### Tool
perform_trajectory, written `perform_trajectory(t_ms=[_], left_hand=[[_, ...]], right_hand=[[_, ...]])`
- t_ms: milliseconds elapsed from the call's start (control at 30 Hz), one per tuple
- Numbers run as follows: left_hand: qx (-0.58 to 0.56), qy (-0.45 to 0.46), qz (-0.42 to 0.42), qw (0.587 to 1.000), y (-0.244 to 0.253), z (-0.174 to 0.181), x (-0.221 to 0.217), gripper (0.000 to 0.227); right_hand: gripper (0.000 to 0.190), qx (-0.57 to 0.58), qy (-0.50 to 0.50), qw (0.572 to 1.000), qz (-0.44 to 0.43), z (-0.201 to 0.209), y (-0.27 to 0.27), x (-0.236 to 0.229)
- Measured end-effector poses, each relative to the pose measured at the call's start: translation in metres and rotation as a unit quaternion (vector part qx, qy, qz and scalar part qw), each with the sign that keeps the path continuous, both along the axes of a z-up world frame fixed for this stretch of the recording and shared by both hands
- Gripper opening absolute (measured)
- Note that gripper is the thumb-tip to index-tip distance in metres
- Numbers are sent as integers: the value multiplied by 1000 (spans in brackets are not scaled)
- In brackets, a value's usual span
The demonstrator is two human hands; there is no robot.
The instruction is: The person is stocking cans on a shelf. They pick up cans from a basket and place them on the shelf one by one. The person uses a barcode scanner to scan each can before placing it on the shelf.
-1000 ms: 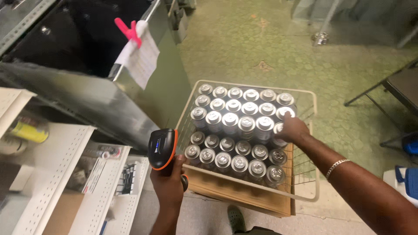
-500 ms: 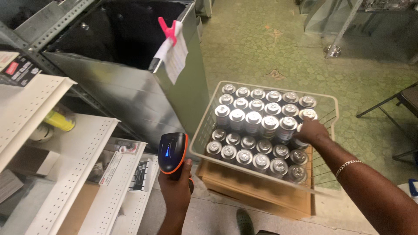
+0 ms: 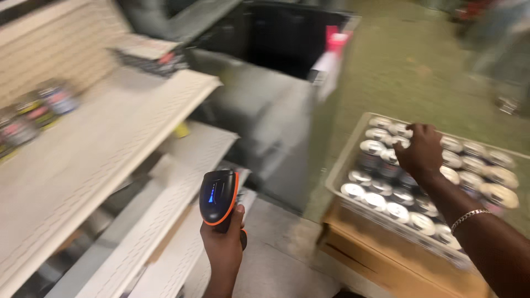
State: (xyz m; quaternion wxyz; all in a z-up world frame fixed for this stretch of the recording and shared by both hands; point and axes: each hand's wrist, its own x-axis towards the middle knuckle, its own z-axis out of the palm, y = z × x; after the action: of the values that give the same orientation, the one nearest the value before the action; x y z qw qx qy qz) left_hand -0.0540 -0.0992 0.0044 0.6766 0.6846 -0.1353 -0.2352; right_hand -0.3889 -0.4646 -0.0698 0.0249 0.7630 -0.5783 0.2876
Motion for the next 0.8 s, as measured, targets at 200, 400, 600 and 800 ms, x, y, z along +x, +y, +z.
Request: perform_trajectory(t_ms=[200, 400, 600, 800], left_hand=[[-5, 20, 147, 989, 87, 12, 69, 16], [3, 1, 317, 948, 166, -13, 113, 17], [-5, -12, 506, 862, 215, -12, 148, 14], [-68, 9, 606, 792, 201, -14, 191, 9]], right_hand=[[36, -51, -7, 950, 309, 37, 42, 245], [40, -83, -8, 808, 583, 59, 102, 491], [47, -64, 22, 740, 669, 96, 158, 692], [67, -9, 63, 759, 648, 126, 162, 850]])
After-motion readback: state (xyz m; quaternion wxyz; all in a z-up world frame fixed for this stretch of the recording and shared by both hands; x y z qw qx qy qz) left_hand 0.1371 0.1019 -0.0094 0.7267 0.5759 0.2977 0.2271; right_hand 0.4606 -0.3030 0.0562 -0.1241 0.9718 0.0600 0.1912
